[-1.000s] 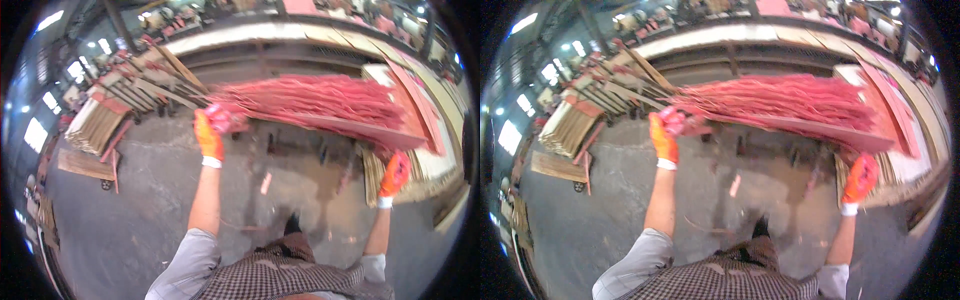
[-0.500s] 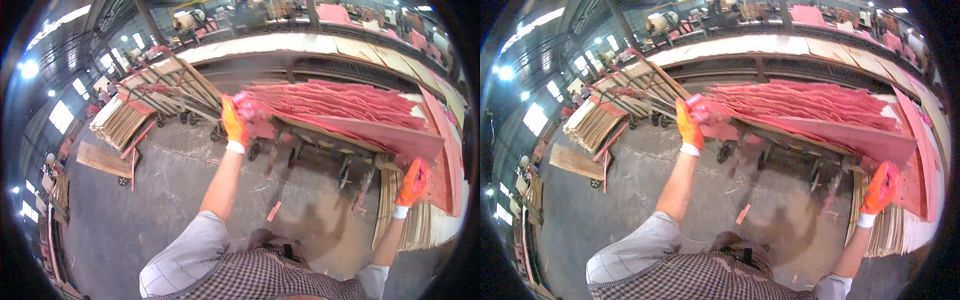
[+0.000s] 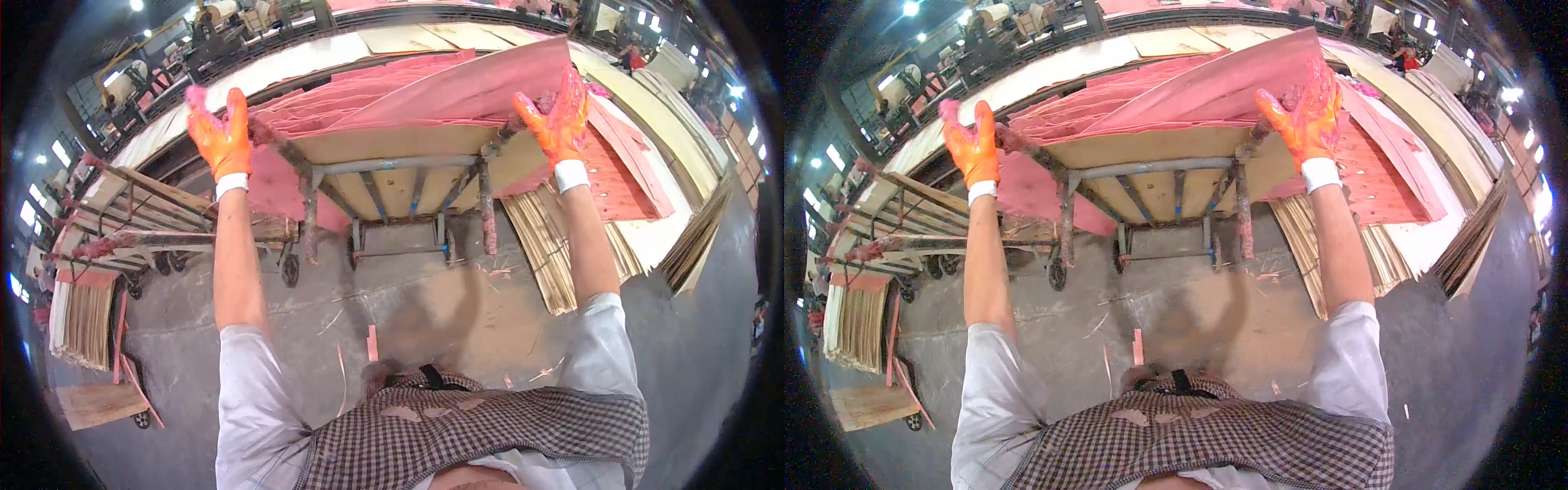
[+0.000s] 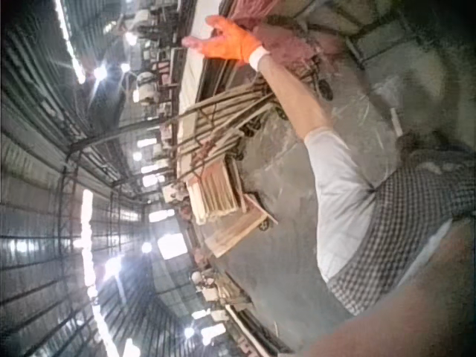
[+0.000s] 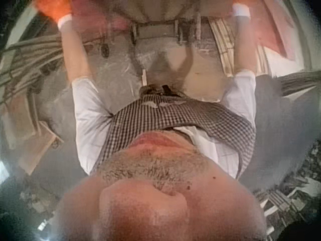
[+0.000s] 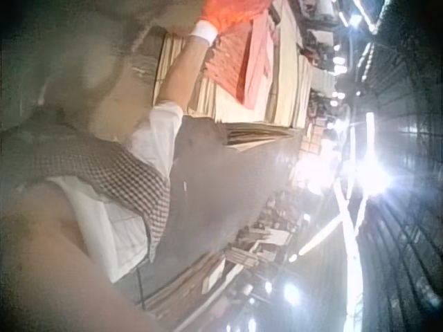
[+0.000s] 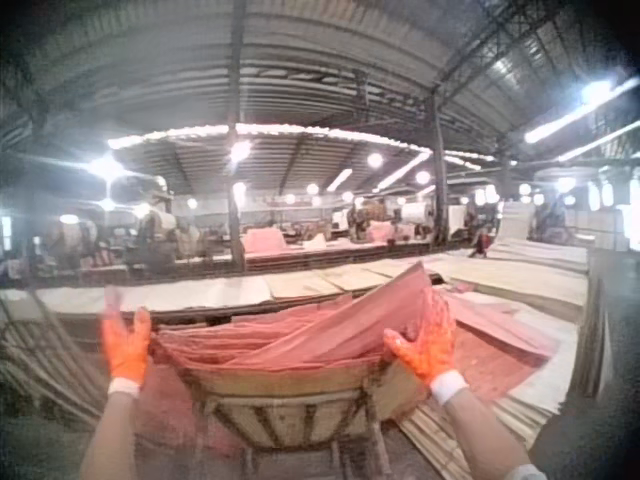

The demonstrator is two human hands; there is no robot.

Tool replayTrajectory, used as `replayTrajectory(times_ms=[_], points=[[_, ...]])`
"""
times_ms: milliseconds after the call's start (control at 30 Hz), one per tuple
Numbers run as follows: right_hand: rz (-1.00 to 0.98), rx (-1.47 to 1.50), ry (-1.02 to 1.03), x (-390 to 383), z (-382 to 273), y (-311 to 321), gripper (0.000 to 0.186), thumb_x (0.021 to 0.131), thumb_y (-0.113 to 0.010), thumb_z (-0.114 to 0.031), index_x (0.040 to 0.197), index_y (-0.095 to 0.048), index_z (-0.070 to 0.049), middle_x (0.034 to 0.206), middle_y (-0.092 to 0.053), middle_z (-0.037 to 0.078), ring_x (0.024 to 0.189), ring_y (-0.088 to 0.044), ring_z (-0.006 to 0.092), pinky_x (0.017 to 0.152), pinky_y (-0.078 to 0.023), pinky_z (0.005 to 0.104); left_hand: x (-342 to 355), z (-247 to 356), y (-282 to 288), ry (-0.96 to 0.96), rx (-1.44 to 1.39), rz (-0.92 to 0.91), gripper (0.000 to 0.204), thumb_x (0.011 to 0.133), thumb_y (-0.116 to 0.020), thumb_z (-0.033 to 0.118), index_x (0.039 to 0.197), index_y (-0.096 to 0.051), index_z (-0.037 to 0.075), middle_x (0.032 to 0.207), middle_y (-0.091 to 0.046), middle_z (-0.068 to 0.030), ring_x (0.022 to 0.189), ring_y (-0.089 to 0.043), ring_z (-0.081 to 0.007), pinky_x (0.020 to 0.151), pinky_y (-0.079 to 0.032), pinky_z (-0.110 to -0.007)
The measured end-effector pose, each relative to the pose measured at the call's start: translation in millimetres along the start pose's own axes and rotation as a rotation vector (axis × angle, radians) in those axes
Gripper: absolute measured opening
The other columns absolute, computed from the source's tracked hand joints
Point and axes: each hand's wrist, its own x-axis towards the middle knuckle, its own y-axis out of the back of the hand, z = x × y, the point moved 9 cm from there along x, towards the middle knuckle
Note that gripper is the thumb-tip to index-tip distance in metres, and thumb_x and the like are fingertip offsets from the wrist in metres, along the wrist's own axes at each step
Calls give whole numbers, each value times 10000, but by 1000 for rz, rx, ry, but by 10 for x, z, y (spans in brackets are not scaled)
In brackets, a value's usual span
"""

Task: Feeding veneer sheets into a rolling machine, cleaning the rollers with a scraper, and transporting a stack of veneer on a rack.

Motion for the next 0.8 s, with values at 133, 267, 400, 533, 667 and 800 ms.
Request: replayTrajectory(times_ms=[133, 267, 400, 533, 667, 800], points=[[193, -151, 96, -131, -31, 456, 912, 797, -802, -503, 1455, -430, 8, 1452, -485, 241, 1380, -415, 410, 1153, -326, 504, -114, 735, 429, -369, 496, 198, 709, 911, -676, 412, 1391, -493, -77, 1442, -494, -260, 1356, -425, -431, 1151, -295, -532], [-46, 291, -8, -1227, -511, 614, 706, 871, -710, -282, 1428, -449, 66, 1434, -486, 250, 1334, -461, 422, 1140, -359, 484, -1172, 1188, 397, -32, -212, -24, 612, 852, -682, 95, 1399, -465, -75, 1411, -506, -234, 1333, -468, -377, 1164, -307, -459], [-888, 1816, -680, -2741, -1586, 59, 640, 929, -607, -147, 1503, -379, 20, 1453, -503, 147, 1372, -452, 267, 1164, -329, 412, -2673, 1650, -115, 536, -687, -767, 401, 1018, -495, 165, 1382, -541, 3, 1401, -559, -151, 1361, -468, -252, 1159, -329, -378], [-1155, 1770, -423, -3241, -2148, 91, 657, 1010, -538, -158, 1575, -236, -14, 1540, -377, 78, 1414, -380, 227, 1180, -279, 357, -3796, 1188, 79, 1667, -655, -667, 631, 1012, -487, 581, 1096, -718, -1, 758, -678, -116, 659, -643, -169, 619, -506, -316], [-1462, 1930, -693, -3720, -2526, 57, 682, 1028, -523, -109, 1612, -173, -77, 1541, -334, 20, 1430, -320, 151, 1139, -296, 284, -3978, 819, 543, 1720, -448, -468, 681, 989, -489, 632, 951, -755, 6, 551, -563, -79, 499, -538, -175, 506, -446, -337], [-1745, 2066, -1002, -3733, -2731, 583, 668, 1013, -560, -117, 1592, -231, -67, 1611, -269, 55, 1471, -286, 169, 1163, -268, 287, -3976, 463, 1206, 1568, -315, -313, 658, 991, -493, 614, 947, -763, 16, 537, -547, -71, 474, -507, -169, 483, -421, -326]])
